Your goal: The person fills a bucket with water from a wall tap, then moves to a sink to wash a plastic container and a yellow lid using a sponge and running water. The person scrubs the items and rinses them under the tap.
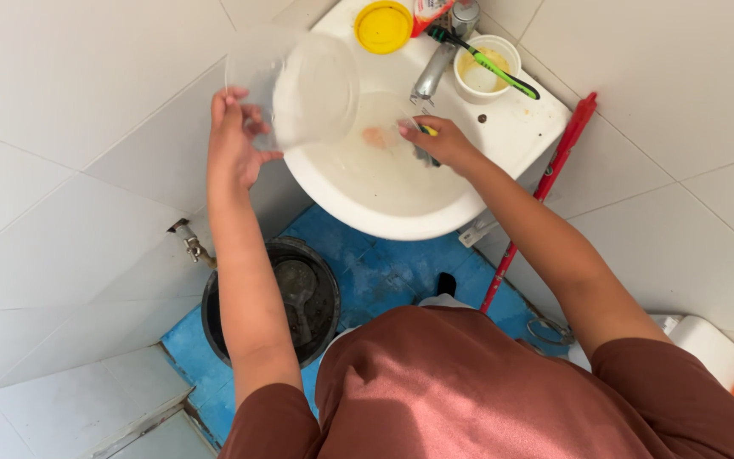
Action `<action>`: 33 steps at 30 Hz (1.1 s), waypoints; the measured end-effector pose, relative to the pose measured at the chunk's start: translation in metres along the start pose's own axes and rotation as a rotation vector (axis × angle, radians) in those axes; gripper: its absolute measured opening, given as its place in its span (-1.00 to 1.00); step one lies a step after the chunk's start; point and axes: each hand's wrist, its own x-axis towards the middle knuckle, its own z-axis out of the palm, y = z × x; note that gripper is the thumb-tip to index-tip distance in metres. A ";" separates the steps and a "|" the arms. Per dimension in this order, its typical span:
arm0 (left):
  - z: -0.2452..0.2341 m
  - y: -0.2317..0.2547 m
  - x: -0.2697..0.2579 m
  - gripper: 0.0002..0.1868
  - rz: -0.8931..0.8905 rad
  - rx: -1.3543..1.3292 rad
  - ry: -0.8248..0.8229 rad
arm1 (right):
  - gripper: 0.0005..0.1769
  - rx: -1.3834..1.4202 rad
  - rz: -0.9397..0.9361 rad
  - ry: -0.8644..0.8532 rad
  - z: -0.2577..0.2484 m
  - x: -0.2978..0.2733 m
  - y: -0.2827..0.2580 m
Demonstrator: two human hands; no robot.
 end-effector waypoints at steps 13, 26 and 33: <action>-0.009 -0.060 0.003 -0.81 -0.117 -0.316 -0.038 | -0.44 -0.215 -0.033 -0.069 -0.069 -0.009 -0.020; 0.065 -0.131 0.035 -0.63 -0.392 -0.313 -0.084 | -0.67 -0.719 -0.828 0.519 -0.067 0.046 -0.013; 0.055 -0.137 0.027 -0.58 -0.435 -0.365 -0.030 | -0.66 -0.866 -0.897 0.693 -0.067 0.055 0.003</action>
